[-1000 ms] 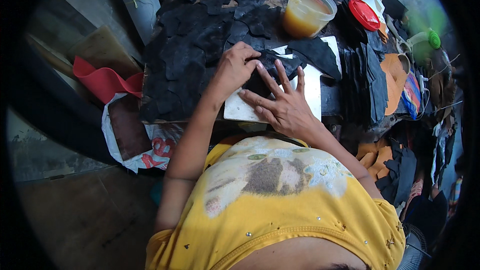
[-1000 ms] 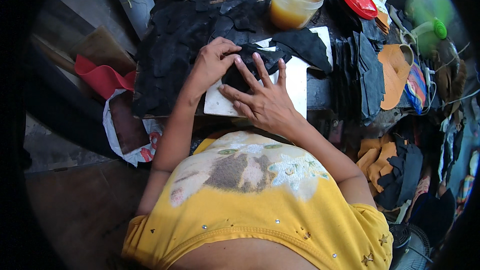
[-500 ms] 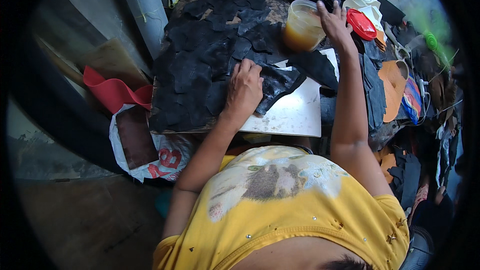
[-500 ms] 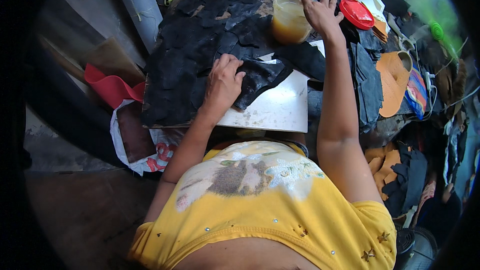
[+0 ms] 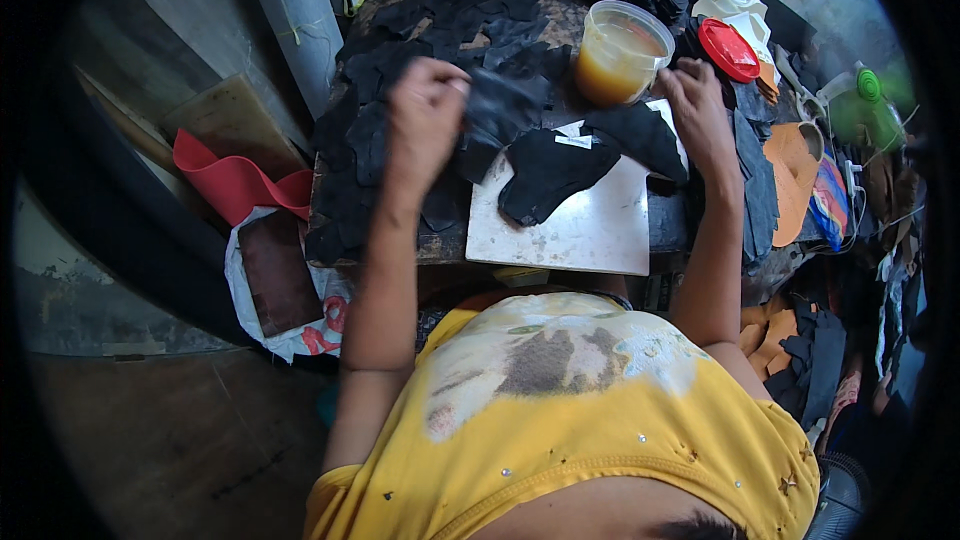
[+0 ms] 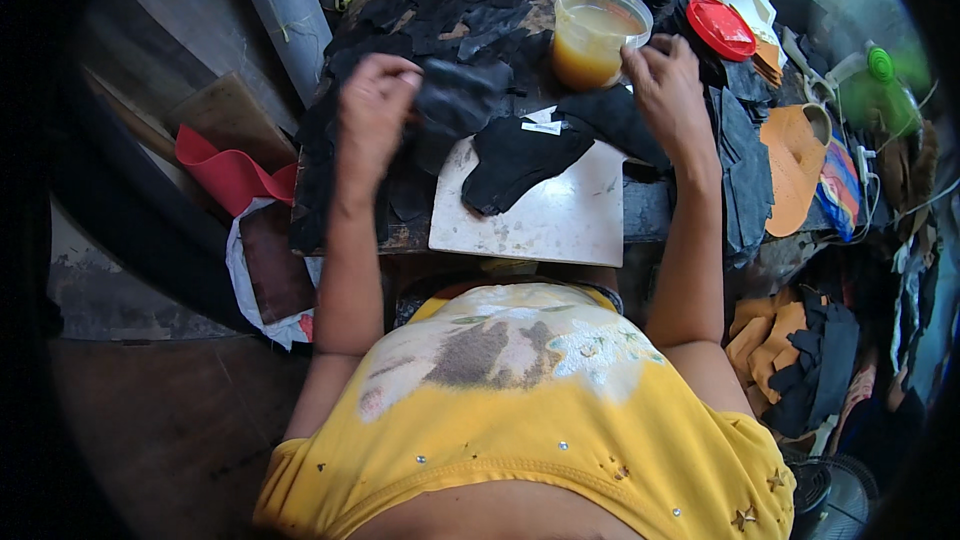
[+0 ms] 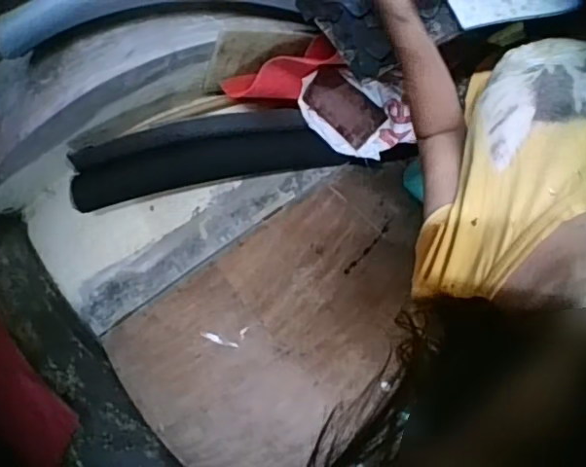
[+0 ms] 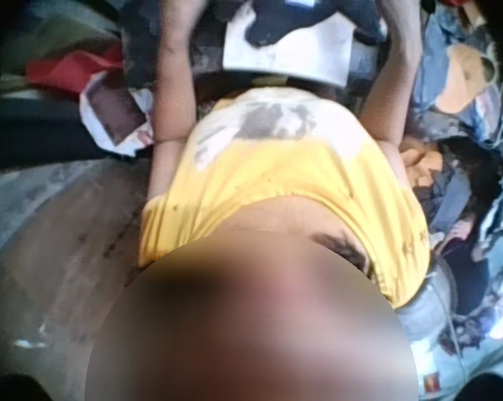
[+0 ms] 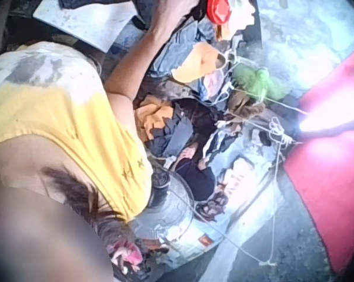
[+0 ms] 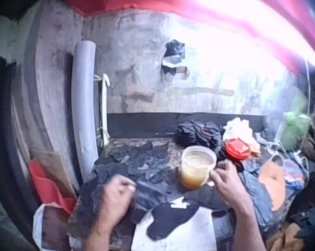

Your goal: The person repeatedly rubs small black material pieces on a white board using both hands. The person occasionally picks up a new piece from a pile and continues rubbing it on the board.

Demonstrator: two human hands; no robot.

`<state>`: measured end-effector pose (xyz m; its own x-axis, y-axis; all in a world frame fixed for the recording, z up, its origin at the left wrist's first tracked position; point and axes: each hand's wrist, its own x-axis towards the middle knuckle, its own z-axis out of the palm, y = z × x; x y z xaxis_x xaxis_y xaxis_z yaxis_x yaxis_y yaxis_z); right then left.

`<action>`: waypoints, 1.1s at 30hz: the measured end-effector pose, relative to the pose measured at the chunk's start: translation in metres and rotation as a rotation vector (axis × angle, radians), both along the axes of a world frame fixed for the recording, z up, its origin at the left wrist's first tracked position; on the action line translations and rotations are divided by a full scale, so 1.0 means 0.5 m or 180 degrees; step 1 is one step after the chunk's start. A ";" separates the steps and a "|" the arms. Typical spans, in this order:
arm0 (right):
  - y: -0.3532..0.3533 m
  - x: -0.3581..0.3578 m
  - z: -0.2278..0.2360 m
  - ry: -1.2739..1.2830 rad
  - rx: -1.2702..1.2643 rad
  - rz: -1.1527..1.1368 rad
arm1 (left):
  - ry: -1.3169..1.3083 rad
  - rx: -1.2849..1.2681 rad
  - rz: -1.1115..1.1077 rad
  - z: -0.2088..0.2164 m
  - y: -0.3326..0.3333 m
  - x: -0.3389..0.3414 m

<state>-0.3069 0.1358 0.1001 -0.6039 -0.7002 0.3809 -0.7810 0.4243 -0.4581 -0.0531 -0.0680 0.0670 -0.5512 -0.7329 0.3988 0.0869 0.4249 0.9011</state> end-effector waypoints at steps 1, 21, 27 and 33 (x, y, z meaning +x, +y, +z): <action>0.015 0.022 -0.010 -0.0210 -0.0027 0.0134 | 0.0080 0.0381 0.0116 0.010 -0.043 0.009; 0.041 0.206 -0.168 0.1174 0.1030 0.0108 | -0.1543 -0.1914 -0.1454 -0.081 0.031 0.010; 0.083 0.221 -0.147 0.1013 0.0425 0.0354 | -0.1826 -0.1673 -0.1310 -0.076 0.100 0.029; 0.078 0.203 -0.177 0.0771 0.0588 0.0290 | -0.1378 -0.1828 -0.1325 -0.039 0.084 -0.029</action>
